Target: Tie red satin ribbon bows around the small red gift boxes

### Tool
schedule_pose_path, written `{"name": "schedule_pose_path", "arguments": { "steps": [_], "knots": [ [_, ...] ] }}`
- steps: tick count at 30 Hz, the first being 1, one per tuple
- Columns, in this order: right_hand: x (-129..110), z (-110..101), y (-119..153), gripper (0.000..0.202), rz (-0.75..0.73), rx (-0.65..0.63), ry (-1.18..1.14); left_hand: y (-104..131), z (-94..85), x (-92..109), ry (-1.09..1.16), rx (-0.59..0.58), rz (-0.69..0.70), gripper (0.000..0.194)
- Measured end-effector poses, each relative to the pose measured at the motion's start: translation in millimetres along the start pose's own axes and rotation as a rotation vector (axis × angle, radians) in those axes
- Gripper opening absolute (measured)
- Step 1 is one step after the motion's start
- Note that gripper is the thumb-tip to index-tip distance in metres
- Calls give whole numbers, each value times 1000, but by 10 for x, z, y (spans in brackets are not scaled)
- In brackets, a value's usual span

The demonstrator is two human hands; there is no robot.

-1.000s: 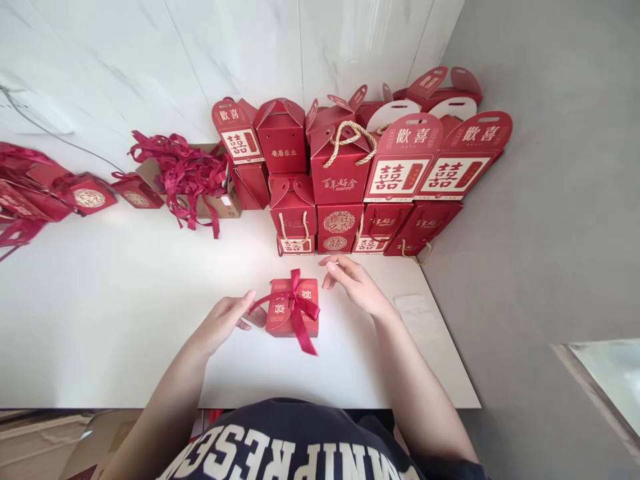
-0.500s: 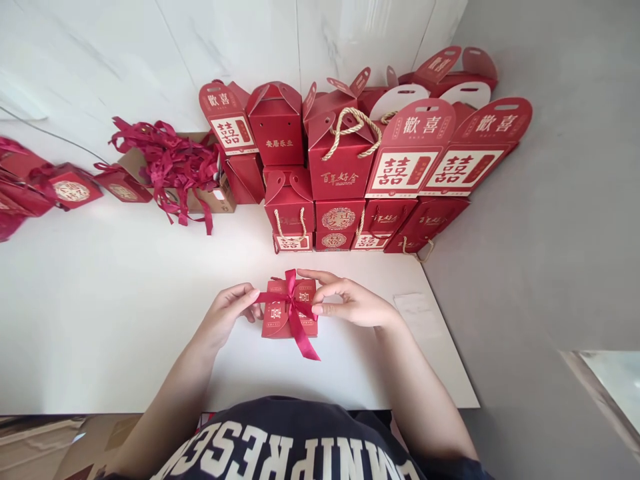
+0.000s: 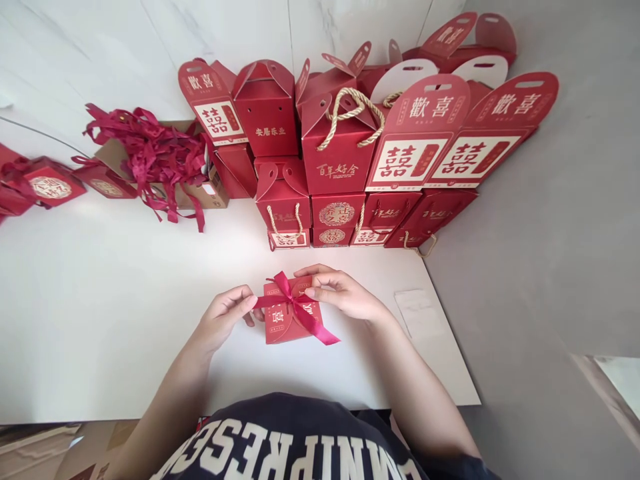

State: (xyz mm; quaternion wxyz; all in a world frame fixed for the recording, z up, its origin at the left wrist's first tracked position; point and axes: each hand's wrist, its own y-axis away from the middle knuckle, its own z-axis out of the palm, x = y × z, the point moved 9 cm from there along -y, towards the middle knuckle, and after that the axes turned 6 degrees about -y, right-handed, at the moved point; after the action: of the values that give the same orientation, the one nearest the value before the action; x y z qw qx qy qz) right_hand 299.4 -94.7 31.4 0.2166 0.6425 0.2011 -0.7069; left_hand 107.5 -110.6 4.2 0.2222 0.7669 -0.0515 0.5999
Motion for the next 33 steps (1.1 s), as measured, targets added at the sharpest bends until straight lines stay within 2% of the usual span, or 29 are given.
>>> {"name": "schedule_pose_path", "arguments": {
  "steps": [6, 11, 13, 15, 16, 18, 19, 21, 23, 25, 27, 33],
  "knots": [
    [-32, 0, -21, 27, -46, 16, 51, -7, 40, -87, -9, -90, -61, 32],
    [-35, -7, -31, 26, -59, 72, 36, 52, 116, -132, -103, -259, -128, 33],
    [-51, -35, -35, 27, -84, 119, 10, 101, 92, -91, -176, -310, -153, 32],
    [-67, -59, -36, 30, -101, 156, 5, 107, -38, 47, -296, -244, -128, 29],
    [-75, -64, -35, 30, -104, 165, 16, 88, -141, 167, -369, -152, -86, 27],
    [-89, -50, -33, 31, -108, 155, 50, 47, -345, 509, -519, 103, 66, 27],
    [-95, -36, -31, 32, -110, 141, 63, 31, -373, 689, -574, 191, 163, 26],
    [-101, -9, -30, 34, -116, 116, 75, -30, -229, 969, -637, 199, 361, 20],
    [-104, -5, -30, 37, -134, 115, 69, -124, 24, 1090, -670, 97, 488, 15],
    [-100, -23, -33, 38, -152, 137, 54, -220, 249, 1086, -664, -8, 533, 13],
    [-80, -54, -41, 37, -157, 167, 30, -292, 390, 1028, -633, -73, 535, 11],
    [-11, -87, -71, 32, -122, 186, 10, -334, 475, 883, -571, -98, 515, 7]
  ]
}}
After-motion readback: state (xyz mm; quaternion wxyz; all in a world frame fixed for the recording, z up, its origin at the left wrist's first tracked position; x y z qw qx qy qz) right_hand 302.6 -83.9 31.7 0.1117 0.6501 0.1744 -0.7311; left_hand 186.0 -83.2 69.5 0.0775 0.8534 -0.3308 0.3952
